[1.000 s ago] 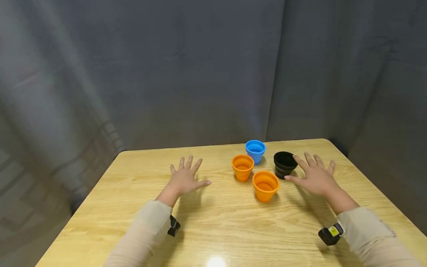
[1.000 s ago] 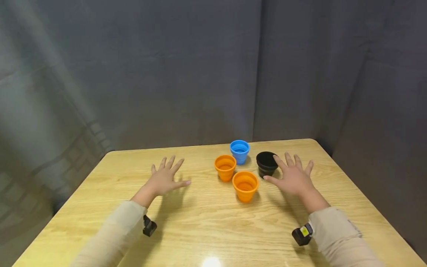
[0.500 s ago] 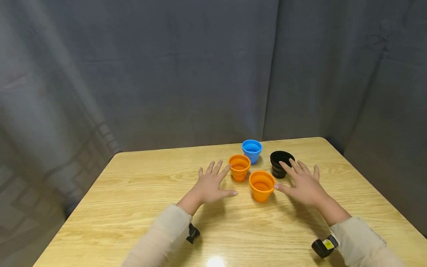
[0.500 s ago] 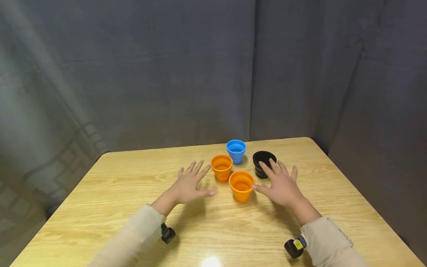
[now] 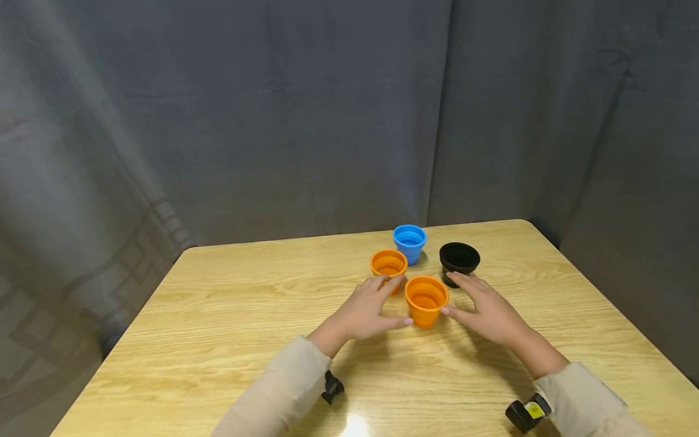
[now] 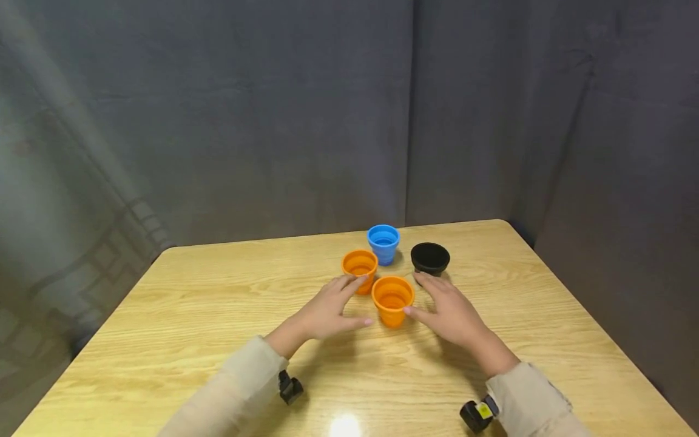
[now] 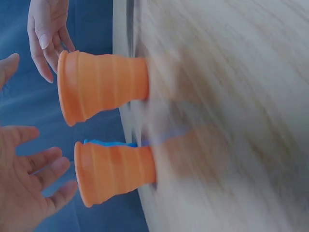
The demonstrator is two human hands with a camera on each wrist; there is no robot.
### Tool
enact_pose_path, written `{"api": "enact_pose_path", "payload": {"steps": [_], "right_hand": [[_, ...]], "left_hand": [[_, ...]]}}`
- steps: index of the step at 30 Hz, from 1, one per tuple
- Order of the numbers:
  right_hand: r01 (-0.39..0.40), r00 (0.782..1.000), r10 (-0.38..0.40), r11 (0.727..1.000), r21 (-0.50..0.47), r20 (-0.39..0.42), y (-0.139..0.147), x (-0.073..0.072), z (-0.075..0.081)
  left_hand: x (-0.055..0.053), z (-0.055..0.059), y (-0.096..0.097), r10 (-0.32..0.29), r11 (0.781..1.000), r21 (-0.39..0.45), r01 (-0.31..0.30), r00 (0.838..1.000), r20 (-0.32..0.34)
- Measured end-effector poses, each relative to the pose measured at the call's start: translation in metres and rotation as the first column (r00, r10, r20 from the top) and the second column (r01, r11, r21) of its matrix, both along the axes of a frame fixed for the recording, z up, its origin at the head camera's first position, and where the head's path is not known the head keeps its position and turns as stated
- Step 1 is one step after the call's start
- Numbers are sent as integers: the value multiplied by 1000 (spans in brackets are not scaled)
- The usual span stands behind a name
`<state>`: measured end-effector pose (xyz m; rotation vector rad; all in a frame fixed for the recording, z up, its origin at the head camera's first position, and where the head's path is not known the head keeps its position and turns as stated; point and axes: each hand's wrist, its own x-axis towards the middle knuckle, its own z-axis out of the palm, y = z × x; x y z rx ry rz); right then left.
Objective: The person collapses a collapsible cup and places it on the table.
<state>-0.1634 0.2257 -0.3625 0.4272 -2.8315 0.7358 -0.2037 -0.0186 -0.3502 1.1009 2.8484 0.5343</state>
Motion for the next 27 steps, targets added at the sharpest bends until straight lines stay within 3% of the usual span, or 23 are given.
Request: {"api": "enact_pose_path", "payload": {"steps": [7,12,18,27], "right_hand": [[-20,994,33,992,-125,103,2,-7,-8],[-71,988,100,972,-224,119,0,-14,-14],[-117,980,162,939,-323,116,-1,-20,-18],[-155,970,212,917,-366,121,3,-22,-21]], "left_hand": [[-4,-7,9,-21,997,74,13,994,106],[-7,-12,15,-23,995,99,6,985,171],[-12,-18,19,-34,994,111,13,982,185],[-15,-22,23,-43,994,108,26,986,159]]}}
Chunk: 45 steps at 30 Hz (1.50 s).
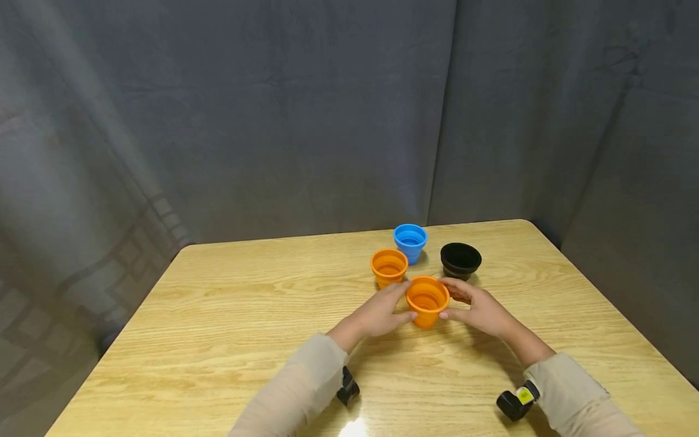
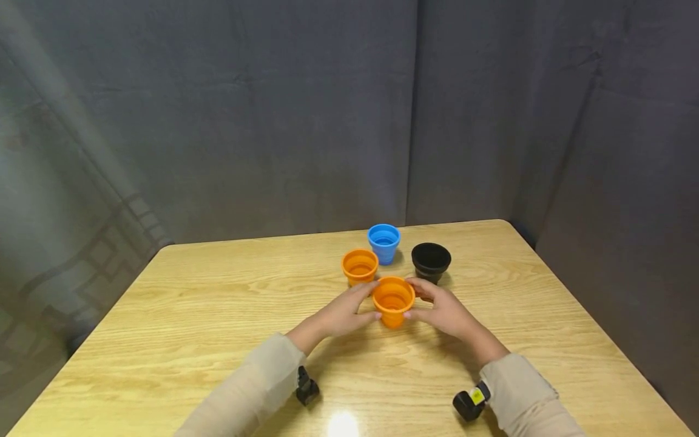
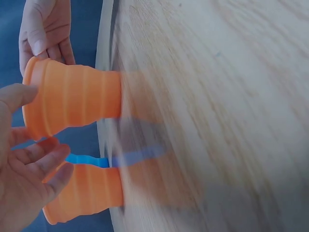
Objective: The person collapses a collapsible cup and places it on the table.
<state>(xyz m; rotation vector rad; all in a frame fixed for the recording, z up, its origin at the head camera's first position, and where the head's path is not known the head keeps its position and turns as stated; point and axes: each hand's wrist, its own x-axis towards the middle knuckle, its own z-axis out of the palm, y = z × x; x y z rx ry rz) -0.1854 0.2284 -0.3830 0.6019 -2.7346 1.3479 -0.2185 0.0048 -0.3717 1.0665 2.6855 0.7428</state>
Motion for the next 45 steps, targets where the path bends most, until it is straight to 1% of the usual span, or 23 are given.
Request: {"api": "enact_pose_path", "payload": {"steps": [6,11,14,19,26,33,36,41,45], "right_hand": [[16,1000,-16,999,-33,2,-1,-3,-3],[31,999,-30,998,-58,21,-3,0,-1],[39,999,-37,996,-77,32,-4,2,1],[54,998,-51,994,-97,33,-7,8,7],[67,998,-66,990,-122,9,-14,13,14],[41,999,-42,982,-184,-4,-22,17,19],[17,1000,-19,975,-224,-3,-25,20,22],[-6,1000,10,959,-282,13,-32,23,27],[-17,999,30,951,-308,38,-38,23,31]], "left_hand": [[-3,-2,2,7,1000,12,-6,999,-50],[-3,-3,2,17,999,32,-15,999,-48],[-1,-4,2,25,999,48,-23,999,-41],[5,-3,-1,27,996,84,-22,998,-55],[12,3,-8,41,992,126,-29,994,-101],[18,10,-19,42,987,162,-18,988,-146],[20,13,-25,36,983,185,-1,982,-188],[25,18,-34,32,973,228,33,961,-275],[28,21,-41,14,962,264,76,946,-324]]}}
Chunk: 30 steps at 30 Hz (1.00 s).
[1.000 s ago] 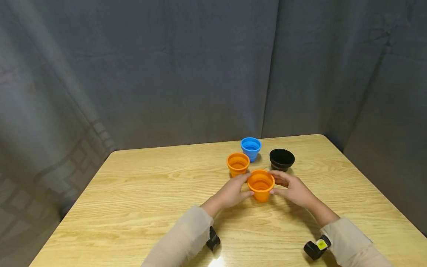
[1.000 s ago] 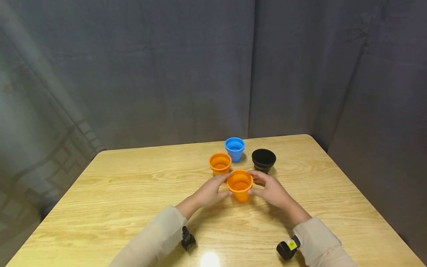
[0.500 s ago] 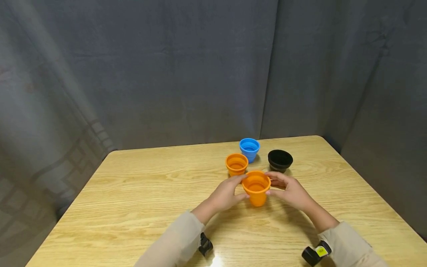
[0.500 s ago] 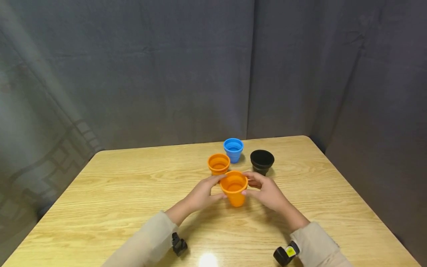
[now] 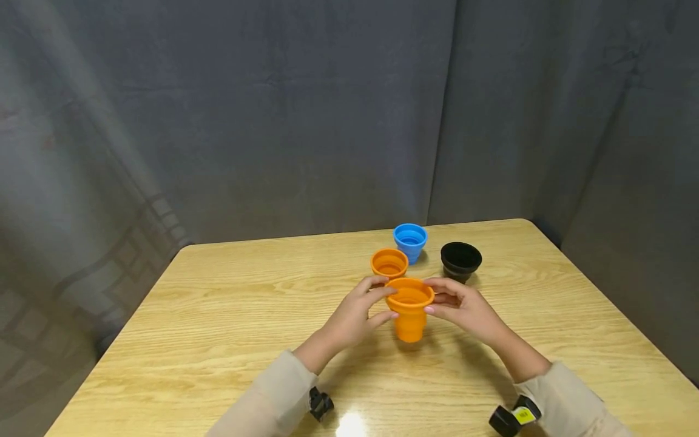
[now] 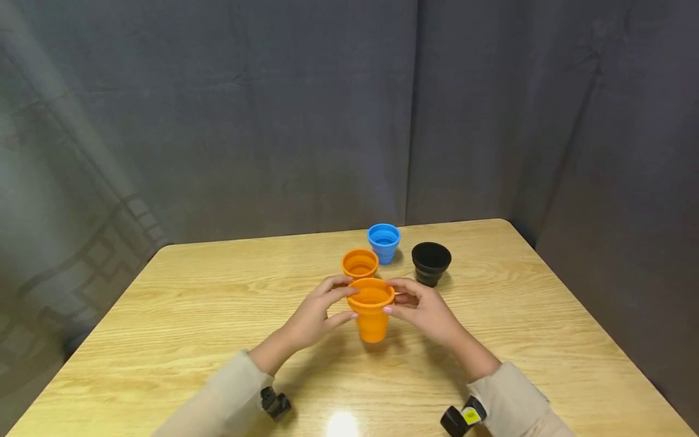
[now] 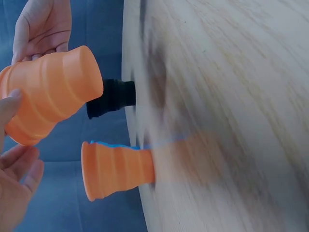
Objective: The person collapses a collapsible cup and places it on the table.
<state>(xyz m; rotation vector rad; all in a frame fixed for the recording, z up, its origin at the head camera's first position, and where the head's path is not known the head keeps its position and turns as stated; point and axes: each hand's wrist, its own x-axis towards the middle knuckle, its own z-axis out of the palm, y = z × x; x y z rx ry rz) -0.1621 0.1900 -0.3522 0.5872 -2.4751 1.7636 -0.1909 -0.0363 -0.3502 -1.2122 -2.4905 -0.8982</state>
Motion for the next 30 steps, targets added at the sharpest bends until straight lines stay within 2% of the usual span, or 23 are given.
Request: {"api": "enact_pose_path", "payload": {"steps": [3,7,12,17,19,21,25,27,30], "right_hand": [[-15,1000,15,1000,-10,15,-3,1,4],[-53,998,53,998,-34,29,-7,3,7],[-78,997,78,997,8,-9,-13,4,7],[-28,997,33,998,64,-76,-19,5,6],[-23,994,30,997,68,-107,-22,5,5],[-32,989,43,996,78,-141,-24,5,4],[-52,985,71,991,121,-158,-27,4,2],[-63,987,82,988,140,-136,-28,5,2],[-105,988,119,985,136,-96,-30,6,2]], "left_hand": [[0,2,-4,-38,999,35,38,999,-18],[1,4,-10,-69,992,102,68,998,5],[1,4,-16,-75,982,179,59,994,85],[2,1,-22,-69,976,217,28,981,180],[5,4,-25,-78,973,231,28,974,212],[10,9,-27,-85,971,238,23,963,254],[20,17,-30,-110,967,256,16,927,359],[20,14,-32,-128,963,271,11,899,420],[14,1,-35,-160,963,266,36,874,459]]}}
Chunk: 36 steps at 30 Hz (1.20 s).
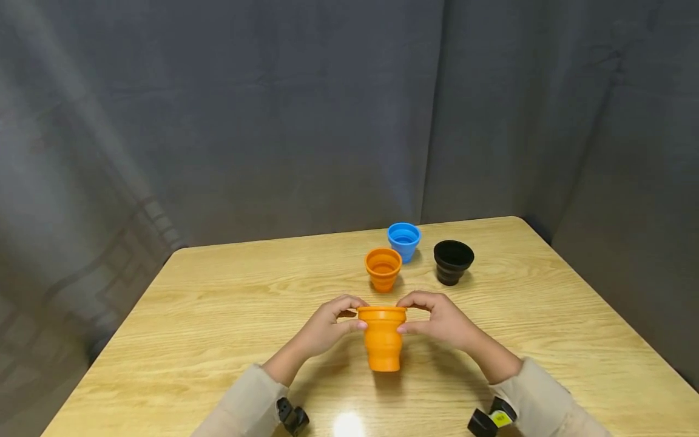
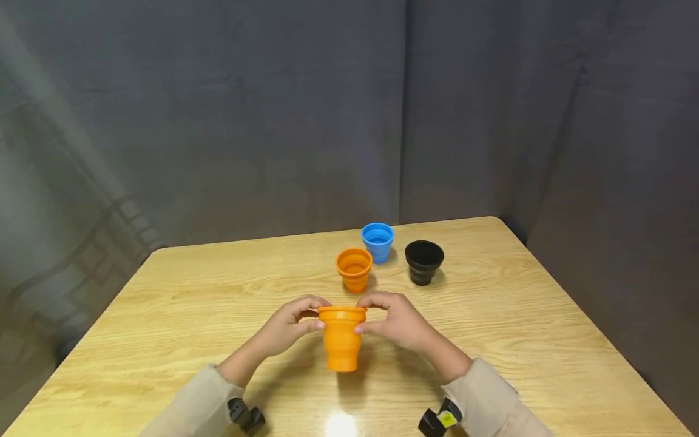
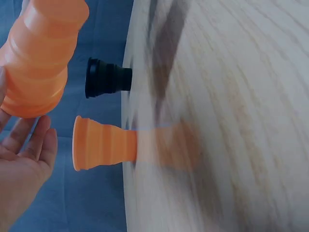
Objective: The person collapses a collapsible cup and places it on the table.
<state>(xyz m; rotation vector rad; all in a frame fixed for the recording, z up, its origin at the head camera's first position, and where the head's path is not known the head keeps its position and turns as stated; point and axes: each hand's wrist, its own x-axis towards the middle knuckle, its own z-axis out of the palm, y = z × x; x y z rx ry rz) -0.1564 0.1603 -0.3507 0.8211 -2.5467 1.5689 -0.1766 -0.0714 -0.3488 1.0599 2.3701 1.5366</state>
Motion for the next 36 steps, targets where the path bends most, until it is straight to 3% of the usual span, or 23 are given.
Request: {"api": "enact_pose_path", "payload": {"steps": [5,9,14,17,20,23,25,29,36], "right_hand": [[-104,991,109,993,-63,73,-3,-1,-1],[-185,965,209,971,-155,157,-6,-2,-4],[-255,929,317,923,-287,194,-8,-3,-6],[-277,908,363,894,-352,208,-9,-4,-7],[-294,891,399,871,-394,217,-10,-4,-6],[-306,885,414,862,-404,213,-11,-4,-6],[-298,890,401,873,-387,219,-12,-3,-5],[-249,912,335,911,-329,237,-13,-3,-7],[-163,951,221,953,-256,218,-19,-5,-10]], "left_hand": [[-7,-15,-6,-56,998,1,56,995,88],[-7,-17,-12,-138,987,101,122,977,163],[-9,-14,-16,-294,931,281,234,936,193],[-11,-13,-17,-368,895,342,287,908,200],[-13,-12,-17,-393,885,350,307,896,205],[-13,-12,-16,-380,893,336,301,903,201],[-12,-13,-15,-359,902,323,287,914,190],[-12,-14,-14,-316,922,289,257,932,178],[-12,-17,-13,-229,955,231,188,959,169]]}}
